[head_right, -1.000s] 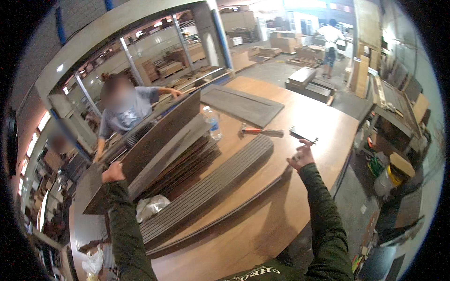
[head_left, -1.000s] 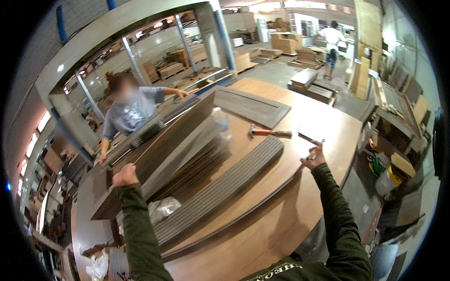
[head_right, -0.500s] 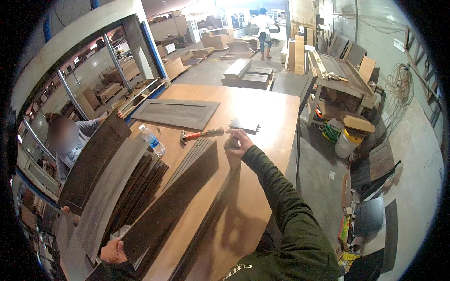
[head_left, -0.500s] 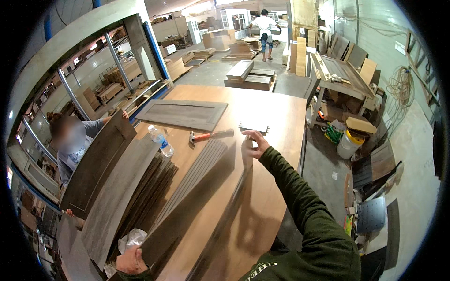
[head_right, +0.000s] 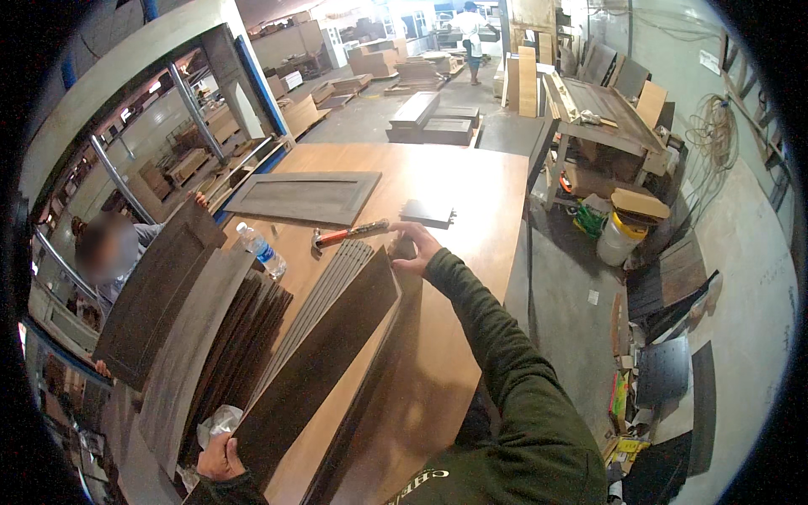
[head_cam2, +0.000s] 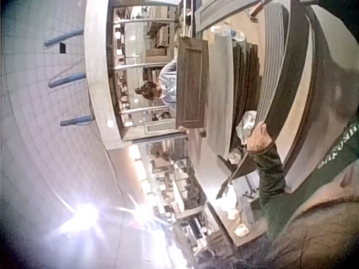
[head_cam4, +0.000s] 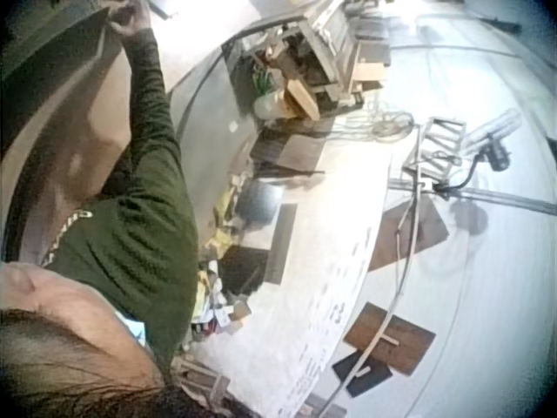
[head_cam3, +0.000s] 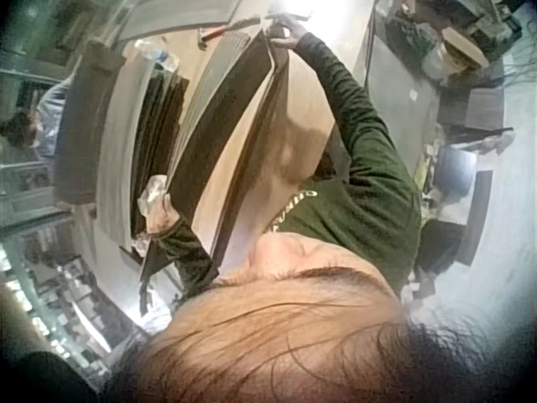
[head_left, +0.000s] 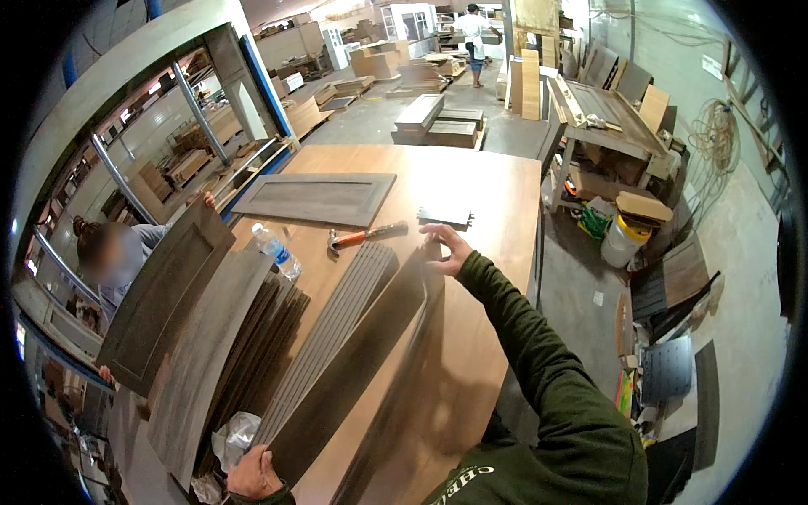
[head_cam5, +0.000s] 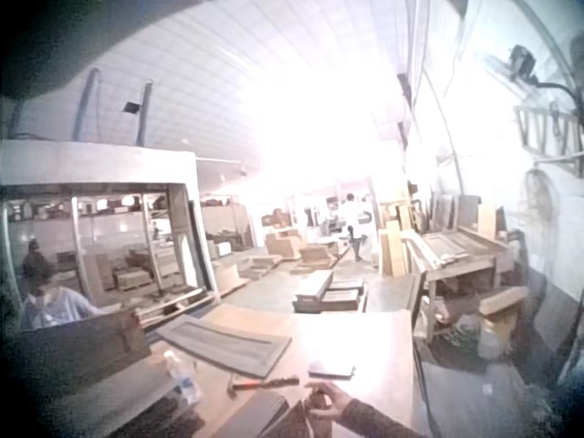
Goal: The person picks up and aligns wood panels with dowels, wipes a finished panel with a white cloth, and sets it aside on the workbench.
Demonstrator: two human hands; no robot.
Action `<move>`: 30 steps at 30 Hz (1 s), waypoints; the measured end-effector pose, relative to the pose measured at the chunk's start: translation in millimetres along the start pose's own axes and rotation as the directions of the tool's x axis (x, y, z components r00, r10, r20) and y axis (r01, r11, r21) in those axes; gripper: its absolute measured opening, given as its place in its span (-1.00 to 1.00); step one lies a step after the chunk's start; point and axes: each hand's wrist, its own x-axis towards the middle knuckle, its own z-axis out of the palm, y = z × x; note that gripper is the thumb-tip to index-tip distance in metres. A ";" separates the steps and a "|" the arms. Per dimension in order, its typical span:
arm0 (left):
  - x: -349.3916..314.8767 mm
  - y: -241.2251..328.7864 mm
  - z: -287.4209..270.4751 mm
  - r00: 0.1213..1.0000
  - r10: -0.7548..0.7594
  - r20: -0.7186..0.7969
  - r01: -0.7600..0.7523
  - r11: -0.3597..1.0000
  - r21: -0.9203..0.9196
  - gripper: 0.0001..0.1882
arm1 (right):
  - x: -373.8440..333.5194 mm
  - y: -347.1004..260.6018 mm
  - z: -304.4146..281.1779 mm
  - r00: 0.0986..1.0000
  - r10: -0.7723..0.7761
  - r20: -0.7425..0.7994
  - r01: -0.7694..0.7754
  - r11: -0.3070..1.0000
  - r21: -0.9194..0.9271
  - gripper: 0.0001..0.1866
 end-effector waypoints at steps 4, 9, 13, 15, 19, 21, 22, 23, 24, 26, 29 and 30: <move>-0.5 10.7 1.4 0.998 -0.045 0.034 0.043 0.997 0.069 -0.65 | 1.5 -1.3 0.7 0.999 -0.029 -0.015 0.028 0.998 -0.061 -0.34; -7.3 17.0 3.7 0.984 -0.122 0.132 0.115 0.992 0.055 -0.62 | -0.2 1.2 5.0 0.998 0.023 -0.058 -0.026 0.999 -0.036 -0.35; -7.2 27.9 2.5 0.994 -0.010 0.107 0.004 0.999 0.052 -0.69 | -2.5 1.5 4.4 0.996 0.038 -0.085 -0.039 0.999 -0.014 -0.36; -12.3 34.3 -0.3 0.992 0.018 0.121 -0.028 0.996 0.082 -0.74 | -2.0 -5.4 6.3 0.990 0.095 -0.105 -0.096 0.995 -0.006 -0.41; -24.9 42.6 -0.4 0.984 0.130 0.123 -0.137 0.990 0.046 -0.81 | 0.1 -25.8 14.8 0.949 0.254 -0.187 -0.263 0.964 -0.025 -0.47; -28.4 49.8 2.1 0.987 0.129 0.093 -0.131 0.991 0.024 -0.83 | 2.0 -28.5 18.8 0.938 0.246 -0.244 -0.263 0.964 -0.039 -0.47; -32.0 52.1 3.8 0.989 0.124 0.086 -0.126 0.992 0.013 -0.84 | 1.9 -26.1 20.6 0.936 0.231 -0.265 -0.251 0.967 -0.044 -0.47; -36.2 48.7 11.0 0.987 0.150 0.055 -0.152 0.988 0.026 -0.84 | 2.9 -23.8 21.7 0.934 0.215 -0.287 -0.238 0.970 -0.049 -0.47; -39.7 48.5 11.7 0.986 0.125 0.115 -0.130 0.991 0.033 -0.83 | 4.3 -25.9 25.3 0.930 0.216 -0.297 -0.235 0.971 -0.032 -0.49; -45.2 49.6 13.0 0.970 0.071 0.231 -0.085 0.995 0.051 -0.80 | 6.3 -30.4 31.5 0.930 0.234 -0.281 -0.266 0.960 -0.081 -0.53; -55.4 46.4 26.5 0.969 0.121 0.215 -0.128 0.992 0.020 -0.77 | 2.7 -33.4 32.5 0.917 0.209 -0.339 -0.255 0.962 -0.096 -0.56; -55.7 46.3 28.2 0.964 0.127 0.233 -0.138 0.990 0.028 -0.78 | 2.9 -30.2 32.4 0.911 0.213 -0.354 -0.260 0.962 -0.089 -0.56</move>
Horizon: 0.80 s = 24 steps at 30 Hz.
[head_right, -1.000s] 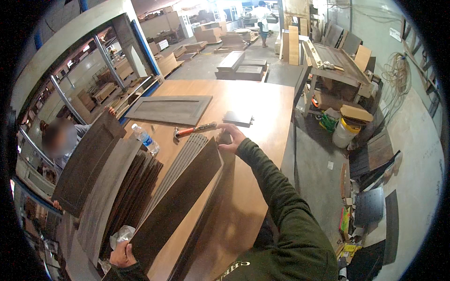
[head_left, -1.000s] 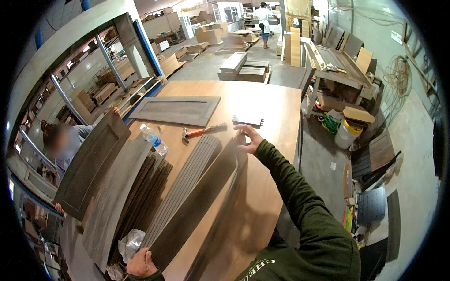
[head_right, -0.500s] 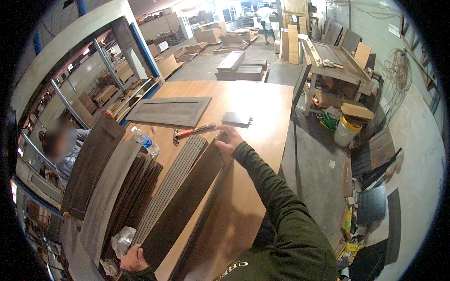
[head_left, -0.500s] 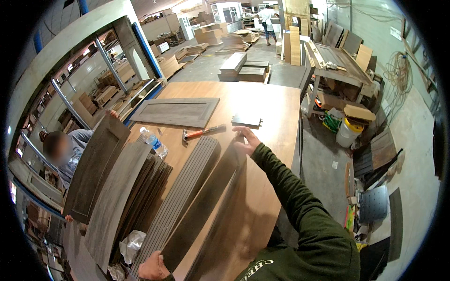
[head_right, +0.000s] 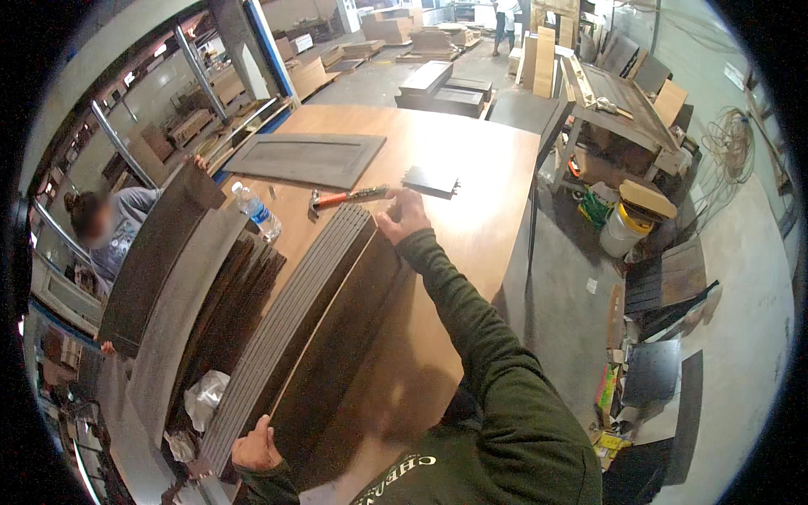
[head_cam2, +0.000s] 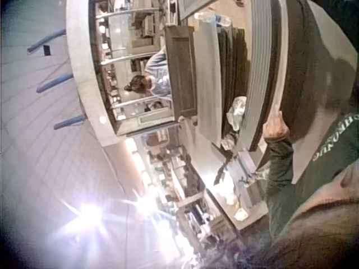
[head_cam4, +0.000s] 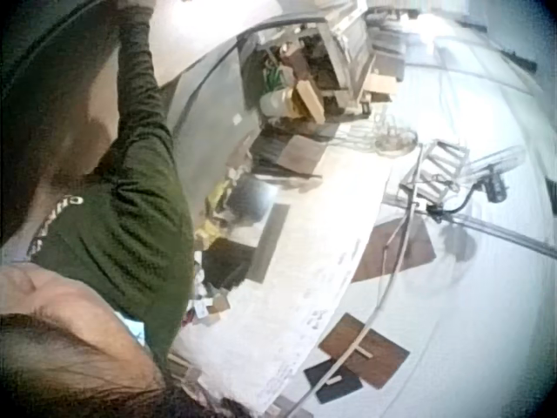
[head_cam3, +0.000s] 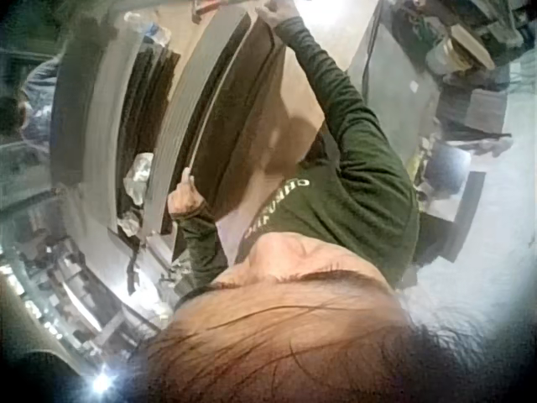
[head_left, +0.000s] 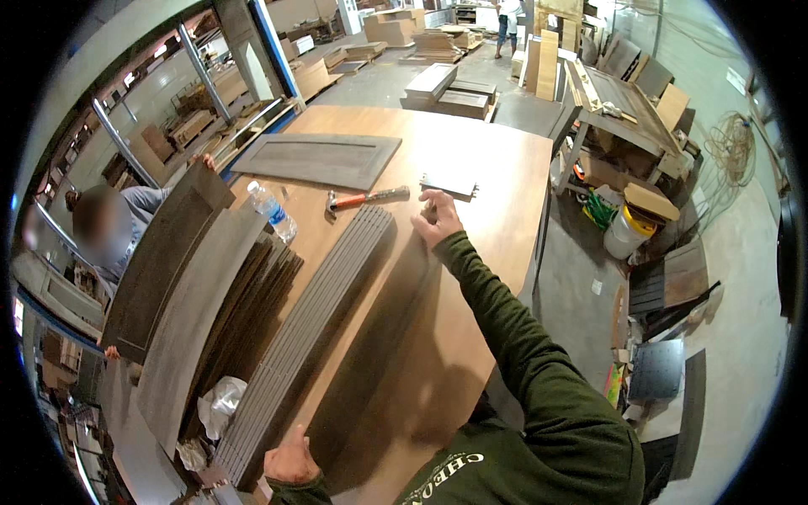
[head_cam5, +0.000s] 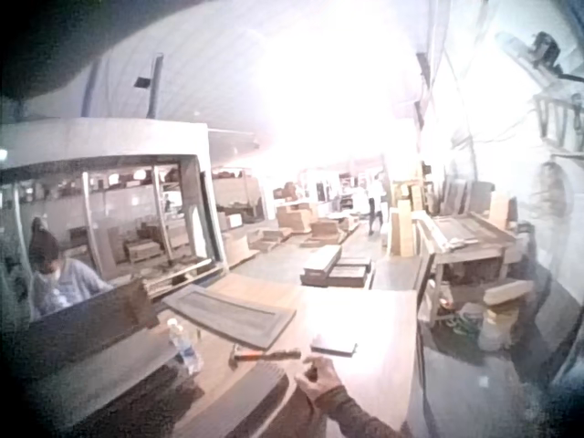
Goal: The person picks up and aligns wood panels with dowels, wipes a finished panel with a white cloth, and sets it aside on the workbench.
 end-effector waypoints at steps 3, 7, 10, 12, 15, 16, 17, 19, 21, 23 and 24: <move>-2.3 -11.1 2.5 0.997 0.060 -0.052 -0.059 0.998 0.031 -0.79 | -1.2 -2.8 8.0 1.000 -0.022 -0.009 0.022 1.000 -0.009 -0.58; -2.4 -14.0 -1.9 0.996 0.046 -0.075 -0.043 0.998 0.046 -0.72 | 3.0 14.7 24.3 0.994 -0.109 -0.014 0.108 0.991 -0.081 -0.59; 7.9 -10.8 5.4 0.995 0.026 -0.095 -0.026 1.000 0.002 -0.66 | 6.2 21.5 15.7 0.998 0.027 0.051 -0.031 0.997 0.073 -0.59; 15.2 -4.1 1.2 1.000 -0.003 -0.020 0.002 0.998 -0.057 -0.62 | 10.8 32.2 7.6 0.995 -0.098 -0.029 0.095 0.990 -0.102 -0.60; 4.7 -8.3 -27.7 0.995 -0.097 0.015 0.096 0.994 0.045 -0.62 | 8.8 29.3 14.3 0.996 -0.093 -0.017 0.092 0.994 -0.054 -0.61; -0.5 -9.5 -38.3 0.993 -0.122 -0.001 0.122 0.987 0.110 -0.60 | 9.2 31.7 17.1 0.992 -0.126 -0.029 0.123 0.988 -0.095 -0.61; -22.0 -16.4 -49.4 0.963 -0.232 -0.139 0.249 0.962 0.114 -0.58 | 8.5 32.4 20.6 0.990 -0.138 -0.010 0.137 0.987 -0.083 -0.60; -66.9 -24.2 -72.6 0.715 -0.494 -0.495 0.560 0.828 -0.018 -0.55 | 12.5 41.7 24.3 0.992 -0.124 0.012 0.124 0.992 -0.033 -0.59; -110.6 -34.3 -81.4 0.367 -0.589 -0.720 0.600 0.741 -0.301 -0.51 | 23.6 68.0 20.3 0.994 -0.111 0.003 0.111 0.994 -0.005 -0.57; -173.1 -44.7 -60.6 0.190 -0.675 -0.713 0.634 0.639 -0.436 -0.48 | 30.2 81.6 22.4 0.992 -0.125 -0.005 0.125 0.990 0.061 -0.57; -203.3 -47.8 -40.5 0.097 -0.706 -0.702 0.636 0.587 -0.502 -0.47 | 30.7 83.4 22.7 0.993 -0.115 -0.005 0.115 0.986 0.117 -0.58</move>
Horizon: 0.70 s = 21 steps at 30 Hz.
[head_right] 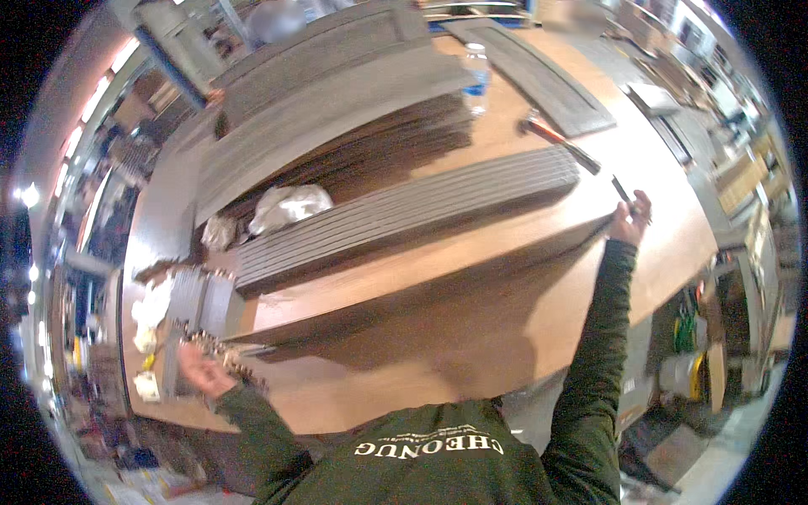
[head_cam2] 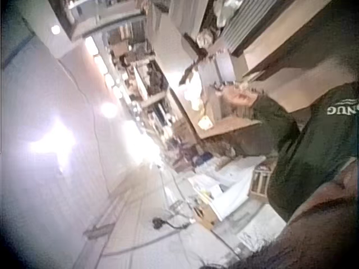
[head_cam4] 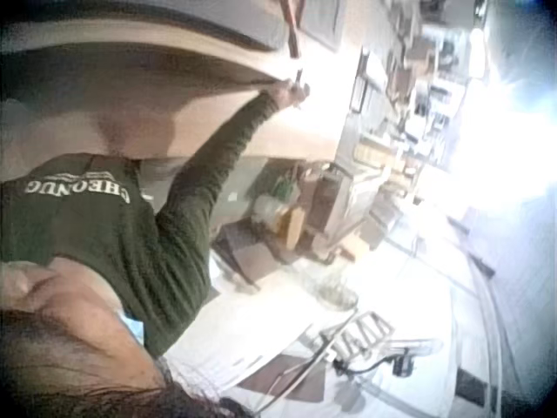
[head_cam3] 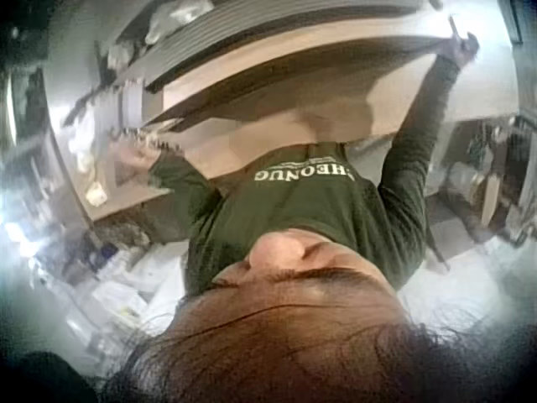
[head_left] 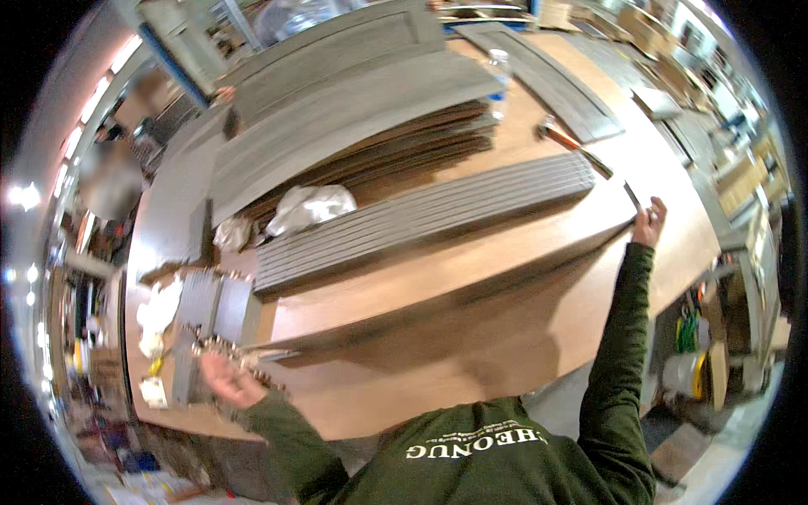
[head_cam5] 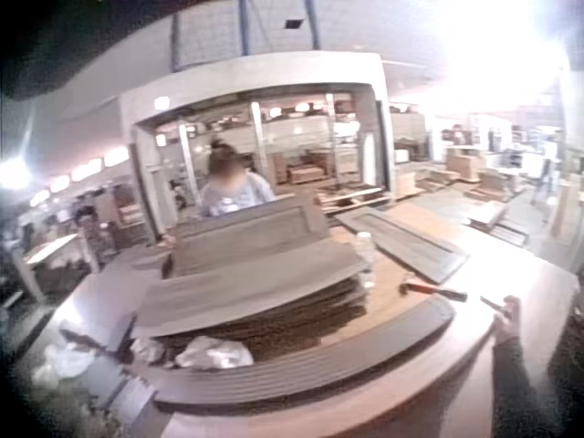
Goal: The person picks up and aligns wood panels with dowels, wipes a finished panel with a white cloth, and sets it aside on the workbench.
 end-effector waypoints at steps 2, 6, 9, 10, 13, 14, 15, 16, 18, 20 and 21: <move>-41.0 -50.1 -13.5 0.968 -0.077 0.237 -0.012 0.935 0.354 -0.43 | 0.1 -0.5 2.4 1.000 -0.022 -0.009 0.022 1.000 0.022 -0.59; -97.0 -30.1 18.5 0.853 -0.316 0.415 0.290 0.949 0.125 -0.26 | 22.3 40.7 -14.0 0.998 -0.021 0.054 0.015 0.993 0.115 -0.58; -116.4 -60.6 22.5 0.909 -0.265 0.322 0.186 0.949 0.256 -0.16 | 29.1 47.0 -8.7 0.996 0.034 0.079 -0.047 0.984 0.171 -0.56; -119.7 -61.1 29.1 0.910 -0.268 0.316 0.179 0.942 0.284 -0.16 | 41.6 59.2 -19.9 0.991 0.078 0.110 -0.098 0.976 0.194 -0.55; -128.8 -52.9 36.4 0.915 -0.279 0.292 0.164 0.917 0.363 -0.17 | 55.3 49.9 -18.6 0.994 0.060 0.087 -0.059 0.998 -0.019 -0.51; -132.3 -49.0 38.8 0.912 -0.286 0.293 0.170 0.916 0.362 -0.18 | 50.7 31.0 -10.8 0.998 -0.052 0.033 0.060 0.951 -0.302 -0.50; -134.9 -44.2 41.7 0.910 -0.291 0.294 0.176 0.915 0.363 -0.18 | 37.8 -3.0 5.1 0.980 -0.198 0.035 0.190 0.858 -0.477 -0.48; -136.0 -37.5 47.4 0.914 -0.284 0.289 0.154 0.904 0.399 -0.19 | 22.8 -42.3 23.3 0.942 -0.315 0.113 0.329 0.812 -0.482 -0.46; -136.3 -22.2 61.7 0.911 -0.272 0.308 0.110 0.883 0.456 -0.20 | -24.6 -124.9 65.4 0.783 -0.415 0.464 0.494 0.868 -0.058 -0.42; -137.4 -22.3 58.6 0.910 -0.195 0.367 0.001 0.884 0.467 -0.23 | -108.8 -234.8 109.3 0.317 -0.508 0.801 0.525 0.797 0.298 -0.39; -136.8 -27.3 52.5 0.906 -0.159 0.393 -0.050 0.881 0.471 -0.24 | -155.0 -307.6 119.9 0.159 -0.281 0.946 0.547 0.823 0.153 -0.27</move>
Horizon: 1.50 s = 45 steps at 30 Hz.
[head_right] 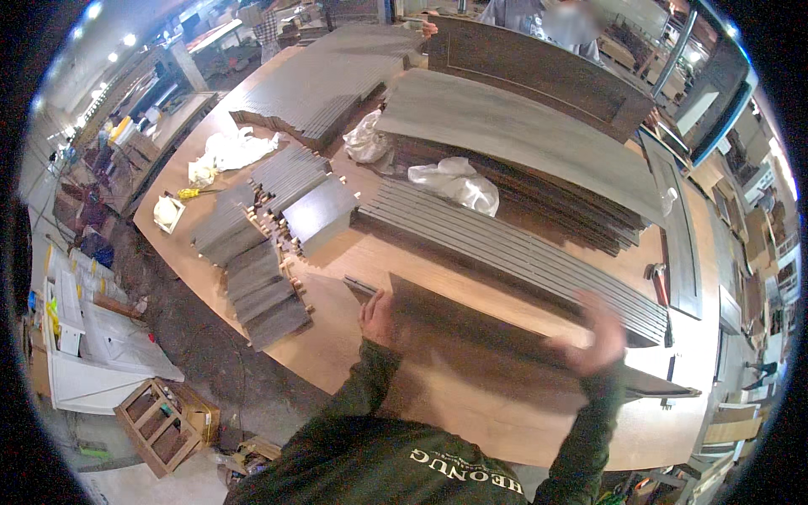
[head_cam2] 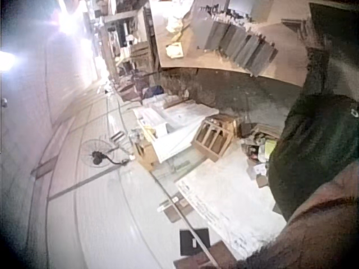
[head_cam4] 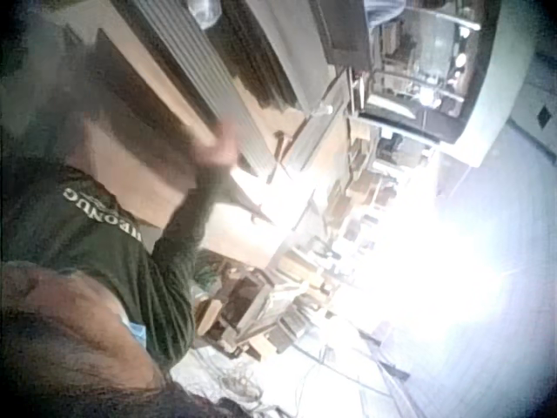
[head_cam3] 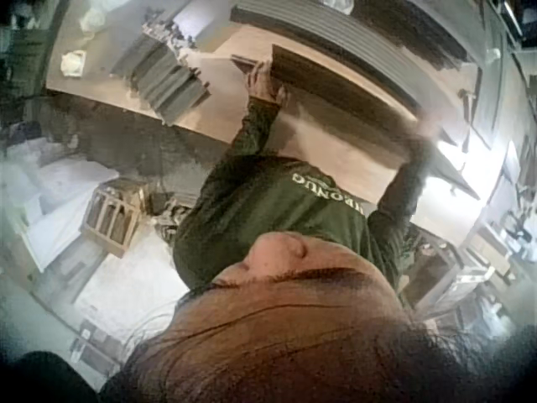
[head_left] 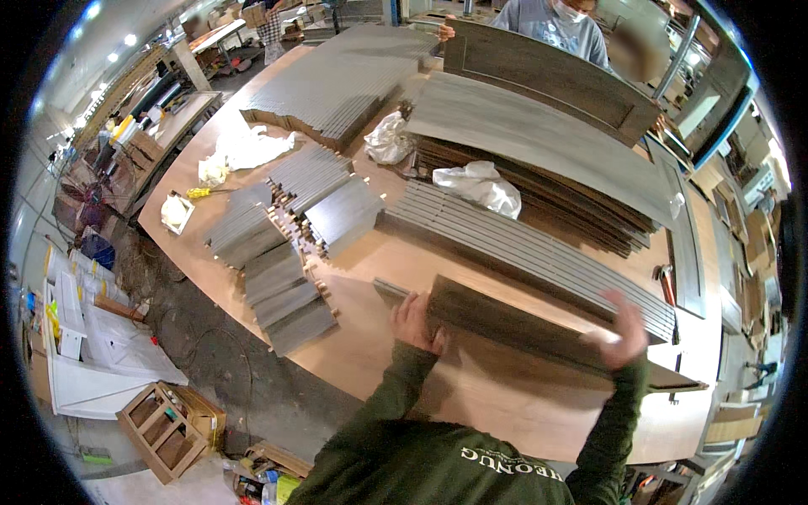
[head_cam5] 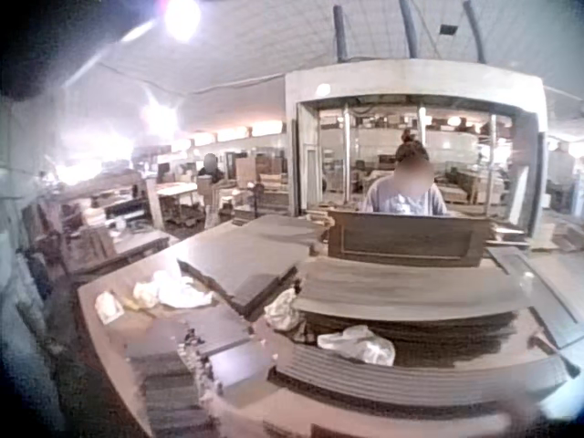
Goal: The person picks up and aligns wood panels with dowels, wipes a finished panel with a white cloth, and sets it aside on the workbench.
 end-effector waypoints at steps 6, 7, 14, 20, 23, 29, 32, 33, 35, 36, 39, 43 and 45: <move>-28.2 -123.6 -93.5 0.875 -0.483 -0.015 0.468 0.840 0.274 -0.35 | 42.1 -94.5 34.8 0.959 -0.060 0.276 0.107 0.982 -0.157 -0.56; -36.5 -127.0 -115.6 0.887 -0.455 -0.074 0.437 0.777 0.453 -0.34 | 42.7 -94.7 34.5 0.964 -0.042 0.262 0.085 0.984 -0.156 -0.62; -6.8 -135.6 -144.1 0.875 -0.478 0.074 0.315 0.679 0.664 -0.11 | 42.0 -96.5 38.1 0.980 -0.034 0.197 0.074 0.977 -0.201 -0.74; 27.0 -130.6 -173.8 0.624 -0.646 0.440 0.109 0.629 0.770 0.27 | 41.2 -88.2 38.7 0.968 -0.032 0.248 0.092 0.968 -0.233 -0.73; 27.4 -91.2 -164.6 0.546 -0.610 0.574 0.030 0.699 0.714 0.22 | 38.4 -75.2 29.5 0.968 -0.020 0.249 0.078 0.971 -0.227 -0.73; 32.2 -75.8 -154.8 0.594 -0.566 0.572 0.163 0.781 0.603 0.10 | 19.5 -39.1 11.2 0.973 0.011 0.230 0.054 0.961 -0.272 -0.72; 31.6 -111.1 -157.6 0.745 -0.554 0.371 0.235 0.739 0.631 0.20 | 10.6 -32.1 5.4 0.968 0.078 0.239 -0.004 0.955 -0.296 -0.72; 27.7 -116.4 -152.2 0.747 -0.573 0.336 0.240 0.705 0.668 0.21 | 9.1 -32.2 4.2 0.968 0.080 0.240 -0.008 0.958 -0.287 -0.73; 31.2 -106.4 -138.9 0.753 -0.597 0.278 0.243 0.645 0.725 0.25 | 5.2 -31.5 0.5 0.966 0.101 0.237 -0.030 0.958 -0.284 -0.73; 31.1 -100.8 -134.9 0.733 -0.602 0.318 0.213 0.646 0.733 0.25 | 3.2 -30.2 1.7 0.972 0.075 0.222 -0.015 0.965 -0.261 -0.75; 32.8 -71.9 -125.2 0.685 -0.577 0.446 0.116 0.690 0.715 0.26 | 1.4 -25.7 2.4 0.981 0.030 0.190 0.014 0.973 -0.229 -0.79; 24.5 -49.3 -117.3 0.626 -0.480 0.614 0.016 0.796 0.605 0.21 | 0.0 -21.0 5.6 0.989 0.008 0.145 0.022 0.979 -0.202 -0.70; 30.8 -53.8 -123.6 0.637 -0.459 0.620 0.097 0.845 0.527 0.21 | 1.4 -21.7 5.0 0.987 0.012 0.160 0.019 0.981 -0.191 -0.71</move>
